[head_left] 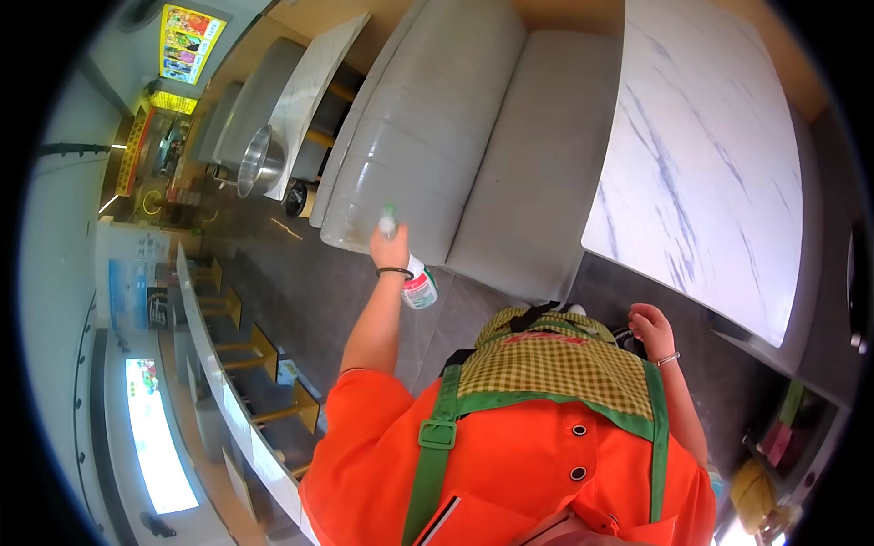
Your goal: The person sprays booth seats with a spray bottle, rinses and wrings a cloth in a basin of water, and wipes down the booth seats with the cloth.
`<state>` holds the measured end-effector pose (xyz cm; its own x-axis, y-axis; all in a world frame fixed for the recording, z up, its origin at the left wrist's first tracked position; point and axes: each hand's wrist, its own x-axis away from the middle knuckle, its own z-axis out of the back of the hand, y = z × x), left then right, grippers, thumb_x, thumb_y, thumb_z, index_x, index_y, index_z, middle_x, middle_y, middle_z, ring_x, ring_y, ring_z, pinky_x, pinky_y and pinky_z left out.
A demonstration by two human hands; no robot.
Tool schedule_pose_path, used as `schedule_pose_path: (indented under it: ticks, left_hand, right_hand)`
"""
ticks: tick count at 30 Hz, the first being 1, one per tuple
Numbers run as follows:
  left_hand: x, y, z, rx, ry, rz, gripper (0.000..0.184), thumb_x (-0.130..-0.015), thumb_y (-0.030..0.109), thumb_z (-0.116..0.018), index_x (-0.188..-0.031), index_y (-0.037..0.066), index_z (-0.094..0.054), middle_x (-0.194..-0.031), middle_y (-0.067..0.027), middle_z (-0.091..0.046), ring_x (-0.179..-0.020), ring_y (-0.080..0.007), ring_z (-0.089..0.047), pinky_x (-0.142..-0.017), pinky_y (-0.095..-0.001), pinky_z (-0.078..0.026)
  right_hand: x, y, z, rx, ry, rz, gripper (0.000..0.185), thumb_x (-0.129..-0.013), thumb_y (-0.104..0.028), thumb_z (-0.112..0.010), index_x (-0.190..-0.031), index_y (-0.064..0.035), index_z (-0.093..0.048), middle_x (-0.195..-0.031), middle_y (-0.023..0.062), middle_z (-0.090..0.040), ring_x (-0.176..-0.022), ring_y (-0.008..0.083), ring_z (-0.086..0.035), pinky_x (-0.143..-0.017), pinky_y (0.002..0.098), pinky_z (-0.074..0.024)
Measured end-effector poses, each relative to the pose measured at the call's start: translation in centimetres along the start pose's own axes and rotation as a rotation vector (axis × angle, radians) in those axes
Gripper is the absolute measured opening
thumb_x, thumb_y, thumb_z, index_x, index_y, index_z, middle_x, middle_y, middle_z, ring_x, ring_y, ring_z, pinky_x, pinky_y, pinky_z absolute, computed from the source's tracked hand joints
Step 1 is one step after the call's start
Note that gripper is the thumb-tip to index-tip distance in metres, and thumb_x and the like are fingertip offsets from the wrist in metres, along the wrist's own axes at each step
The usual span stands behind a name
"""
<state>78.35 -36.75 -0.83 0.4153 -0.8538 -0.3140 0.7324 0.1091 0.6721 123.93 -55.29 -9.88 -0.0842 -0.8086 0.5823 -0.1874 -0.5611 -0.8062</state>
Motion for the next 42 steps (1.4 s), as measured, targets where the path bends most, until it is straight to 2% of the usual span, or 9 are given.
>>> schedule_pose_path:
  ticks: [4,6,9,16,22,30,32,37,42]
  left_hand:
    - [1.2,-2.5,1.1,-0.097,0.11,0.032,0.025,-0.067,0.02,-0.063,-0.078,-0.002,-0.057,-0.07,-0.0148,-0.06,-0.064,-0.0226,-0.057,-0.062,-0.0353,-0.044]
    - [1.9,-3.3,2.0,-0.002,-0.015,0.146,0.025,-0.067,0.021,-0.063,-0.079,-0.001,-0.058,-0.072,-0.0148,-0.06,-0.067,-0.0244,-0.058,-0.064,-0.0348,-0.044]
    - [3.3,-4.0,2.5,0.013,-0.168,0.117,0.026,-0.068,0.021,-0.063,-0.08,-0.001,-0.059,-0.072,-0.0143,-0.06,-0.068,-0.0241,-0.059,-0.066,-0.0339,-0.045]
    - [6.1,-4.7,1.2,-0.044,-0.055,0.167,0.028,-0.066,0.021,-0.063,-0.08,-0.002,-0.059,-0.073,-0.0182,-0.06,-0.069,-0.0312,-0.058,-0.066,-0.0373,-0.045]
    - [7.2,-5.8,0.5,-0.158,-0.107,0.095,0.028,-0.065,0.023,-0.063,-0.076,-0.002,-0.058,-0.073,-0.0204,-0.059,-0.073,-0.0369,-0.057,-0.067,-0.0426,-0.044]
    - [9.4,-7.3,1.1,-0.371,-0.182,-0.033,0.027,-0.065,0.025,-0.062,-0.074,-0.001,-0.058,-0.074,-0.0201,-0.059,-0.073,-0.0378,-0.056,-0.068,-0.0449,-0.043]
    - [10.2,-7.4,0.8,-0.263,-0.187,0.17,0.026,-0.065,0.025,-0.062,-0.072,0.0,-0.058,-0.074,-0.0202,-0.059,-0.073,-0.0384,-0.055,-0.069,-0.0455,-0.043]
    - [11.4,-8.9,1.4,-0.213,-0.381,0.051,0.025,-0.065,0.023,-0.064,-0.07,-0.001,-0.056,-0.071,-0.0205,-0.058,-0.069,-0.0382,-0.055,-0.065,-0.0437,-0.043]
    - [11.9,-11.6,1.8,-0.089,-0.284,0.019,0.025,-0.066,0.022,-0.064,-0.072,-0.001,-0.056,-0.07,-0.02,-0.058,-0.067,-0.0373,-0.055,-0.063,-0.0434,-0.043]
  right_hand:
    - [0.1,-0.1,-0.3,0.057,-0.012,-0.024,0.024,-0.079,-0.011,-0.055,-0.101,-0.0017,-0.057,-0.086,0.0023,-0.061,-0.068,0.0078,-0.055,-0.057,0.02,-0.0422]
    - [-0.2,0.4,0.0,0.035,-0.046,-0.017,0.024,-0.079,-0.011,-0.055,-0.101,-0.0018,-0.057,-0.087,0.0025,-0.061,-0.069,0.008,-0.055,-0.057,0.0199,-0.0422]
    - [-0.8,0.8,0.5,0.063,-0.038,0.0,0.024,-0.079,-0.012,-0.055,-0.101,-0.0019,-0.057,-0.086,0.0024,-0.061,-0.069,0.008,-0.055,-0.057,0.0197,-0.042]
    - [-0.3,-1.2,0.0,0.121,-0.042,0.004,0.023,-0.079,-0.012,-0.055,-0.1,-0.0019,-0.057,-0.082,0.0009,-0.059,-0.068,0.0072,-0.054,-0.058,0.0195,-0.0415]
    - [0.1,-0.7,0.4,0.095,-0.022,0.002,0.023,-0.079,-0.012,-0.055,-0.1,-0.0017,-0.057,-0.08,0.0007,-0.059,-0.067,0.0068,-0.054,-0.058,0.0195,-0.0412]
    - [1.3,0.1,0.2,0.153,-0.002,0.004,0.023,-0.079,-0.012,-0.055,-0.1,-0.0023,-0.058,-0.082,0.0007,-0.06,-0.069,0.0071,-0.055,-0.057,0.0201,-0.0418]
    - [1.5,0.2,-0.3,0.153,0.022,0.012,0.023,-0.079,-0.012,-0.055,-0.1,-0.0026,-0.058,-0.083,0.001,-0.061,-0.069,0.0069,-0.055,-0.057,0.0201,-0.0419]
    - [2.6,1.2,-1.7,0.138,0.048,0.018,0.023,-0.079,-0.012,-0.055,-0.1,-0.0017,-0.057,-0.082,0.0011,-0.06,-0.068,0.0069,-0.055,-0.057,0.0203,-0.0418]
    - [4.3,2.9,-4.3,0.194,0.043,-0.002,0.023,-0.079,-0.012,-0.055,-0.1,-0.0007,-0.057,-0.082,0.0011,-0.06,-0.068,0.0066,-0.054,-0.057,0.02,-0.0415]
